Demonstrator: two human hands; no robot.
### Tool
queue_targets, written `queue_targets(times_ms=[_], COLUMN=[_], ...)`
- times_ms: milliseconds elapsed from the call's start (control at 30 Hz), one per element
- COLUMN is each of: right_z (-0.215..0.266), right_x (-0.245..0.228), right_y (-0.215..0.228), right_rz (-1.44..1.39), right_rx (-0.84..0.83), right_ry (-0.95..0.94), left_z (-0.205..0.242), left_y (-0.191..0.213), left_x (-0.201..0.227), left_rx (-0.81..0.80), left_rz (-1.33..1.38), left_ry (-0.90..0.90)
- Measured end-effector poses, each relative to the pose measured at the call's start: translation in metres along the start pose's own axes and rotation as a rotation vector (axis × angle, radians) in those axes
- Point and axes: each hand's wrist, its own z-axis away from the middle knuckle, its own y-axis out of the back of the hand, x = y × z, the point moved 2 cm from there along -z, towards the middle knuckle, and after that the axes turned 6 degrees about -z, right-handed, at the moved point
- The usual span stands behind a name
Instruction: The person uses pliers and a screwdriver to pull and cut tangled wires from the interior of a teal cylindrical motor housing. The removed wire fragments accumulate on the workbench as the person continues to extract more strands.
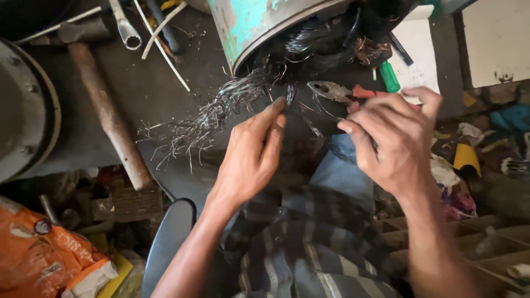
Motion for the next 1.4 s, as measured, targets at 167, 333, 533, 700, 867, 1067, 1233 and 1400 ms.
queue_targets(times_ms=[167, 333, 533, 700, 867, 1067, 1233, 1400], right_z=[0.006, 0.008, 0.018, -0.003, 0.003, 0.017, 0.026, 0.019], right_x=[0.009, -0.023, -0.087, -0.048, -0.039, -0.028, -0.018, -0.032], right_y=[-0.001, 0.003, -0.013, -0.052, -0.038, -0.059, -0.083, -0.057], right_rz=[-0.36, 0.099, 0.115, 0.215, -0.162, -1.129, -1.869, -1.126], right_rx=[-0.143, 0.153, 0.183, 0.282, 0.164, 0.022, -0.014, -0.013], right_ry=[-0.491, -0.101, 0.171, 0.044, -0.075, -0.788, -1.028, -0.773], left_z=[-0.001, -0.004, -0.006, -0.002, -0.003, -0.001, -0.002, -0.003], left_y=[0.002, 0.002, -0.003, -0.003, -0.003, -0.004, -0.006, -0.004], left_x=[0.0, -0.006, -0.003, -0.001, 0.003, -0.001, -0.001, -0.001], left_rx=[0.021, -0.004, 0.041, 0.034, 0.019, 0.033, 0.023, 0.039], left_rz=[0.017, 0.064, 0.033, 0.017, 0.025, 0.015, 0.064, 0.009], left_ry=[-0.031, 0.094, 0.027, 0.029, 0.059, 0.032, 0.036, 0.021])
